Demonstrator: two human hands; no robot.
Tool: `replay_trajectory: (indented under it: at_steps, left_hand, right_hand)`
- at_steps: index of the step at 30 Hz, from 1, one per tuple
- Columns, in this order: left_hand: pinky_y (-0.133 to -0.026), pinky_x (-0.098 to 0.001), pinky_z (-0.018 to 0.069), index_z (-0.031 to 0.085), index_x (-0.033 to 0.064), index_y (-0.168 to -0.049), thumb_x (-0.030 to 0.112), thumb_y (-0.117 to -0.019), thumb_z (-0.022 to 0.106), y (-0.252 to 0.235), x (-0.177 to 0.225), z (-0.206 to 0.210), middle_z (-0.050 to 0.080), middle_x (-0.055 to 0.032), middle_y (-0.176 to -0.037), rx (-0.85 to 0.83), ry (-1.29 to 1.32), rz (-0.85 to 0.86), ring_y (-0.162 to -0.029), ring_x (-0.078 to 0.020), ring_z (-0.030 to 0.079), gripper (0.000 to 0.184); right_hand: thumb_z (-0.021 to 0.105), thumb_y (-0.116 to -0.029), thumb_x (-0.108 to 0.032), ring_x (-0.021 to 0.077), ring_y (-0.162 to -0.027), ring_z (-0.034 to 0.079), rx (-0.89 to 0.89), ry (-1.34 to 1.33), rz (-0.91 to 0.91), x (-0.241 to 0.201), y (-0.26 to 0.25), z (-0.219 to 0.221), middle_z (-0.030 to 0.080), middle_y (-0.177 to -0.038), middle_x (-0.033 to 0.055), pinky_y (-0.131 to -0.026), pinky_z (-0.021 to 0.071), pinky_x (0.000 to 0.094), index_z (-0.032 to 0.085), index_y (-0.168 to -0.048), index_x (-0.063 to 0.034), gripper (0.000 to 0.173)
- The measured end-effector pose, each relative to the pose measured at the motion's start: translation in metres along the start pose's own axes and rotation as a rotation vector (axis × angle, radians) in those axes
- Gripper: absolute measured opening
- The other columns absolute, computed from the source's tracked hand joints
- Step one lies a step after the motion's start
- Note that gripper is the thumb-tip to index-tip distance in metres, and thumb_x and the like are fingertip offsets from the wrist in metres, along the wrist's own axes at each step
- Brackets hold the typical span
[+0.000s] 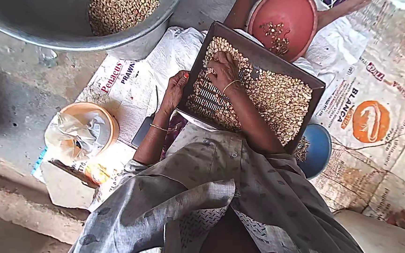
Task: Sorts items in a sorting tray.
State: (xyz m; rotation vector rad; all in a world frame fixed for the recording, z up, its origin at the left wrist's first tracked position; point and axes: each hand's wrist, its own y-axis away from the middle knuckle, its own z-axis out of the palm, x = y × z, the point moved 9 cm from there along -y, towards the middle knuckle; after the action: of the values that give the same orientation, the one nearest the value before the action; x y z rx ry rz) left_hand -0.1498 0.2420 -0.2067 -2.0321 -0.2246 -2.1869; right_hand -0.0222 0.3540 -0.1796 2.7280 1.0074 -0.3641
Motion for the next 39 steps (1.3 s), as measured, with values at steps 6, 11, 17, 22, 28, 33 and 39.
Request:
replay_trajectory:
  at_steps: [6,11,17,22,28,33,39]
  left_hand:
    - [-0.085,-0.0241,0.0580,0.064,0.0025,-0.118,0.018,-0.1118,0.034,-0.002,0.000,0.003,0.070,0.0039,-0.097,0.001,0.012,0.013,-0.088,-0.0001,0.068,0.035]
    - [-0.085,-0.0232,0.0580,0.064,0.0027,-0.118,0.016,-0.1114,0.035,0.000,0.001,0.002,0.070,0.0052,-0.096,0.004,0.024,0.017,-0.087,0.0007,0.068,0.033]
    - [-0.082,-0.0238,0.0588,0.065,0.0036,-0.116,0.017,-0.1116,0.034,0.001,-0.001,0.002,0.070,0.0046,-0.093,0.008,0.020,-0.003,-0.085,-0.0009,0.068,0.034]
    - [-0.080,-0.0231,0.0585,0.064,0.0046,-0.115,0.017,-0.1114,0.034,-0.001,0.000,0.003,0.069,0.0067,-0.090,0.017,0.000,-0.007,-0.082,0.0007,0.067,0.033]
    - [-0.084,-0.0250,0.0586,0.064,0.0049,-0.117,0.020,-0.1125,0.032,0.003,-0.004,-0.002,0.070,0.0058,-0.095,0.043,0.013,-0.045,-0.086,-0.0006,0.068,0.036]
    - [-0.080,-0.0232,0.0592,0.064,0.0073,-0.113,0.019,-0.1122,0.032,0.002,-0.003,0.001,0.070,0.0084,-0.089,0.025,0.018,-0.032,-0.082,0.0006,0.068,0.034]
    - [-0.079,-0.0233,0.0594,0.065,0.0062,-0.112,0.017,-0.1120,0.033,0.001,-0.004,0.001,0.070,0.0071,-0.089,0.026,0.048,-0.020,-0.080,-0.0004,0.068,0.034]
  right_hand:
    - [0.056,-0.0981,-0.004,0.0207,-0.100,0.068,0.065,-0.431,0.048,0.051,0.044,-0.050,0.066,-0.130,0.0156,-0.090,0.0555,0.0369,0.069,-0.124,-0.0030,0.029]
    - [0.048,-0.1042,-0.008,0.0275,-0.107,0.071,0.039,-0.459,0.012,0.020,0.071,-0.051,0.069,-0.127,0.0194,-0.094,0.0559,0.0439,0.064,-0.131,0.0014,0.032]
    - [0.049,-0.1089,-0.028,0.0155,-0.133,0.057,-0.518,-0.733,-0.148,-0.052,0.162,0.007,0.059,-0.148,0.0078,-0.115,0.0422,0.0342,0.052,-0.150,-0.0078,0.046]
    - [0.031,-0.1083,-0.052,0.0212,-0.155,0.028,-0.576,-0.895,-0.394,-0.067,0.154,0.026,0.030,-0.168,0.0139,-0.127,0.0230,0.0388,0.032,-0.160,-0.0013,0.073]
    - [0.034,-0.1108,-0.030,0.0272,-0.151,0.038,-0.394,-0.936,-0.421,-0.096,0.113,0.039,0.040,-0.161,0.0216,-0.126,0.0264,0.0393,0.035,-0.157,0.0054,0.058]
    - [0.037,-0.1109,-0.022,0.0263,-0.140,0.052,0.170,-1.061,-0.012,-0.009,0.086,0.012,0.054,-0.148,0.0237,-0.117,0.0405,0.0384,0.051,-0.144,0.0083,0.048]
    - [0.044,-0.1068,-0.012,0.0201,-0.121,0.066,0.126,-0.996,-0.074,0.014,0.094,-0.022,0.065,-0.133,0.0191,-0.105,0.0528,0.0352,0.062,-0.131,0.0068,0.035]
